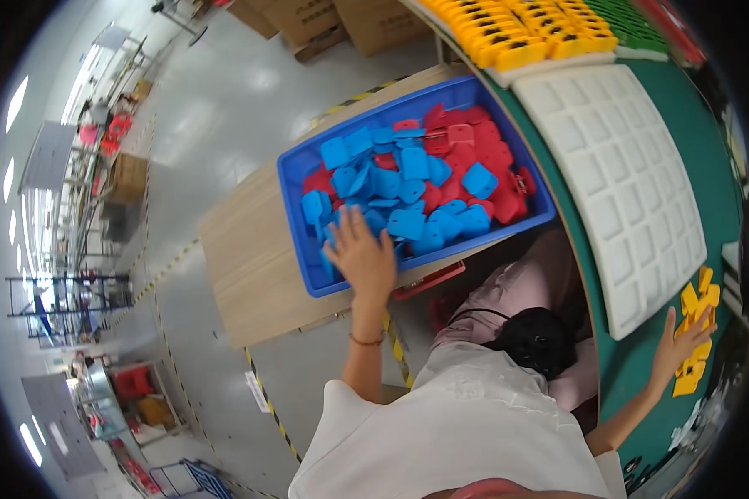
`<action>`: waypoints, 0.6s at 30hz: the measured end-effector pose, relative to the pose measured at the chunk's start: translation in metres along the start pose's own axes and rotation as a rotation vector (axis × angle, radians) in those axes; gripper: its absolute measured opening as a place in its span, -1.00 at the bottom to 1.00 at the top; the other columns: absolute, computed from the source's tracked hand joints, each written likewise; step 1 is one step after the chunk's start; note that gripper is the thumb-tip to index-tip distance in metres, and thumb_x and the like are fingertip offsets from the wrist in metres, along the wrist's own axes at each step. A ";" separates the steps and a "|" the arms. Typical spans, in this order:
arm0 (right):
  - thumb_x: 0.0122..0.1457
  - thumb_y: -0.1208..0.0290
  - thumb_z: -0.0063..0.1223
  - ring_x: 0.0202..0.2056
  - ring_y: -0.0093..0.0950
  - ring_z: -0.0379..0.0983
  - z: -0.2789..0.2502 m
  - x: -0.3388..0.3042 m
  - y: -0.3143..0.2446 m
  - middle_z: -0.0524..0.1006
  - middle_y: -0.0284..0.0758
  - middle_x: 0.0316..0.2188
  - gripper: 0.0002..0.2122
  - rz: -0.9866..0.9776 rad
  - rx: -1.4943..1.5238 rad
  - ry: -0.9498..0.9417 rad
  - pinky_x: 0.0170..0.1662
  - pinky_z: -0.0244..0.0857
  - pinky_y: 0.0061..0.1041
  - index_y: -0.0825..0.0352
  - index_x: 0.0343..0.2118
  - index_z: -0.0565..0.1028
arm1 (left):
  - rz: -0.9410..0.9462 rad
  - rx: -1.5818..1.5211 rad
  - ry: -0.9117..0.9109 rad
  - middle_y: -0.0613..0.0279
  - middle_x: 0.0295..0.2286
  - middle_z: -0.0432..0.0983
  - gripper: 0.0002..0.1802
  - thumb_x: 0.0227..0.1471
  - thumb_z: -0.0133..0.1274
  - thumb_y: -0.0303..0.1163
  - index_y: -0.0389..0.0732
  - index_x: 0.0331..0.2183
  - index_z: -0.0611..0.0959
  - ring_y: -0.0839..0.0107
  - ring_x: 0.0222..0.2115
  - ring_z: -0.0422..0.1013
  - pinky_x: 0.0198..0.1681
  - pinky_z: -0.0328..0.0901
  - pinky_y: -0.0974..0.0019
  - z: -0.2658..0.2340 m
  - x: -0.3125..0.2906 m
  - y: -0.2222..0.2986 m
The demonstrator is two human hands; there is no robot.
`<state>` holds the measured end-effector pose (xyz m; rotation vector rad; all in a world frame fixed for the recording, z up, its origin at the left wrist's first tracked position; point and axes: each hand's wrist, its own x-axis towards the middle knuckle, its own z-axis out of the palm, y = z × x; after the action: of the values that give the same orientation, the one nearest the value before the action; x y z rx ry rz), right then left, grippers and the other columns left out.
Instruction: The person assembles yellow plastic casings onto small circular electronic components by hand.
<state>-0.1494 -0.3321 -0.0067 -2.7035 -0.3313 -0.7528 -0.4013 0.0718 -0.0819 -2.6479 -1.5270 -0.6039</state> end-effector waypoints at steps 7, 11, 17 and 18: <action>0.08 0.00 -0.13 0.20 -0.11 -0.36 -0.019 0.010 0.010 -0.21 -0.03 0.18 -0.42 -0.023 -0.052 0.075 0.16 -0.33 -0.17 0.13 0.13 0.08 | 0.264 -0.236 -0.008 0.13 -0.07 0.27 -0.55 -0.26 -0.10 -0.59 -0.28 -0.18 0.45 0.15 0.05 0.07 0.13 -0.21 -0.01 0.013 0.008 0.017; 0.09 0.05 -0.11 0.20 -0.13 -0.37 -0.048 -0.001 0.001 -0.24 -0.05 0.18 -0.45 0.046 -0.056 0.020 0.16 -0.30 -0.20 0.08 0.13 0.10 | 0.372 -0.371 -0.068 0.19 -0.08 0.30 -0.54 -0.28 -0.09 -0.58 -0.24 -0.17 0.46 0.18 0.04 0.10 0.13 -0.26 -0.04 0.005 0.017 0.020; 0.06 0.42 -0.07 0.22 -0.27 -0.32 -0.106 -0.054 -0.003 -0.20 -0.25 0.21 -0.50 0.108 -0.097 -0.139 0.19 -0.31 -0.30 0.17 0.10 0.14 | 0.250 -0.103 -0.174 0.26 -0.04 0.26 -0.58 -0.16 -0.11 -0.51 -0.05 -0.15 0.48 0.15 0.03 0.10 0.05 -0.31 -0.31 -0.008 0.005 0.006; 0.05 0.42 -0.07 0.22 -0.26 -0.31 -0.118 -0.068 -0.002 -0.20 -0.25 0.21 -0.50 0.162 -0.137 -0.162 0.19 -0.29 -0.30 0.18 0.10 0.14 | 0.264 -0.088 -0.196 0.22 -0.01 0.23 -0.57 -0.12 -0.14 -0.51 -0.06 -0.12 0.46 0.14 0.03 0.10 0.03 -0.29 -0.33 -0.015 0.004 0.002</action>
<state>-0.2608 -0.3821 0.0535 -2.8847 -0.0984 -0.5309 -0.4022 0.0710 -0.0664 -2.9842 -1.1787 -0.4140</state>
